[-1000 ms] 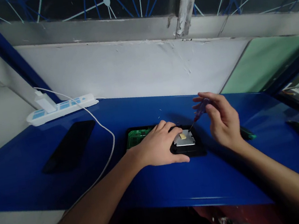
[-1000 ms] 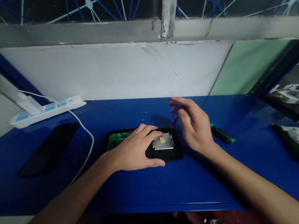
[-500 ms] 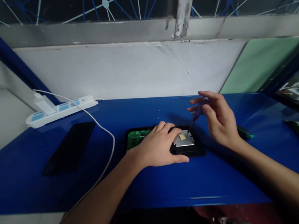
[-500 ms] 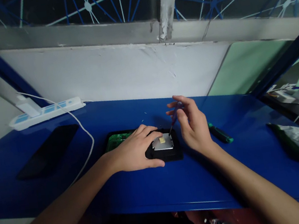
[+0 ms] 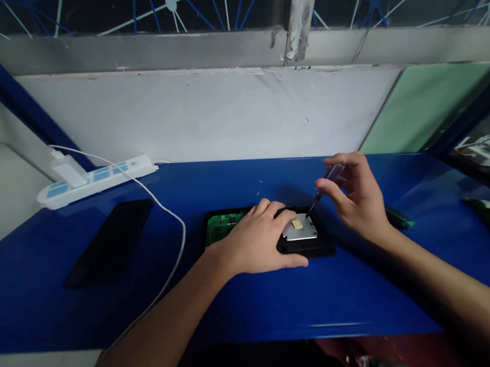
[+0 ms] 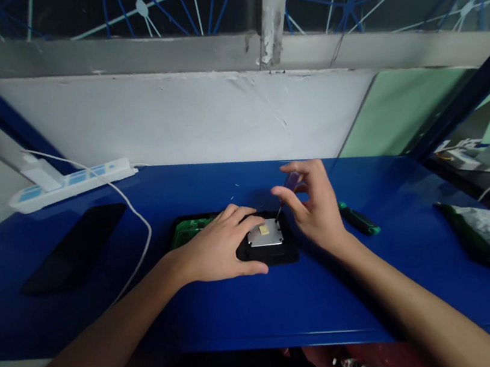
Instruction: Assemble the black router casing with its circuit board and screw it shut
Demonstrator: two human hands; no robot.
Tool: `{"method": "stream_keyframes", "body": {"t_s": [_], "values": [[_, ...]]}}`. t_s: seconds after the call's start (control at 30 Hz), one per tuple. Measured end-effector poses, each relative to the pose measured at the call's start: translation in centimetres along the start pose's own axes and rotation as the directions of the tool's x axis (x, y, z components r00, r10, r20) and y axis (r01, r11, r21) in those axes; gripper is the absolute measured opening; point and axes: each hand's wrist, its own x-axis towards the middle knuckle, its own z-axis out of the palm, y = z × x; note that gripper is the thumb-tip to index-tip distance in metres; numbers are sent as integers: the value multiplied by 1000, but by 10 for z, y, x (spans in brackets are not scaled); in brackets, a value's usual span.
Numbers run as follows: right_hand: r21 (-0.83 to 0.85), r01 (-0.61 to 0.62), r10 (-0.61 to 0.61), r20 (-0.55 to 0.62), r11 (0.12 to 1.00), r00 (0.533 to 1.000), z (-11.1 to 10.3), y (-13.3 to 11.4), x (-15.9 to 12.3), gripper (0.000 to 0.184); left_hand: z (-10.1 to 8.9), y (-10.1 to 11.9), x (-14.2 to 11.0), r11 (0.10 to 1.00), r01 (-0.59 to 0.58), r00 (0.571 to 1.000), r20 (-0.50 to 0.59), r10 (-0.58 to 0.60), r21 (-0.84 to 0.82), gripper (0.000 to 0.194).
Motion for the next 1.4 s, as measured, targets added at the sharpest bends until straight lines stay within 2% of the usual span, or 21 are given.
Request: {"method": "stream_keyframes", "body": {"t_s": [0.1, 0.17, 0.27, 0.4, 0.63, 0.73, 0.9, 1.07, 1.2, 1.4], "values": [[-3, 37, -37, -69, 999, 997, -2, -3, 2, 21, -1, 0, 0, 1000, 4, 1000, 10, -4, -7, 83], [0, 27, -27, -66, 1000, 997, -2, -8, 2, 23, -1, 0, 0, 1000, 7, 1000, 13, -7, -9, 84], [39, -20, 19, 11, 999, 1000, -1, -15, 0, 29, -1, -1, 0, 1000, 8, 1000, 7, -8, -8, 84], [130, -52, 40, 89, 990, 995, 0, -13, -3, 26, -1, 0, 0, 1000, 5, 1000, 1, -5, 1, 84], [34, 6, -5, -43, 999, 999, 2, -5, -3, 29, -2, 1, -1, 1000, 12, 1000, 11, -12, -5, 83], [107, -32, 34, -10, 994, 999, 3, -10, -3, 32, -1, 0, -1, 1000, 10, 1000, 7, -10, -8, 84], [183, -71, 62, 57, 980, 996, 0, -10, -5, 24, 0, 0, 0, 1000, 5, 1000, 6, -4, -7, 83], [106, -83, 76, 71, 991, 995, 1, -7, -6, 30, 0, 1, 0, 1000, 2, 1000, -1, -2, 10, 82], [17, -45, 44, 45, 999, 998, 2, -8, -3, 33, 0, 1, -1, 1000, -2, 1000, 0, 2, 4, 81], [-66, 69, -72, -57, 995, 996, -4, -12, 2, 14, -1, 1, 0, 1000, 10, 1000, 13, -9, -15, 82]]}}
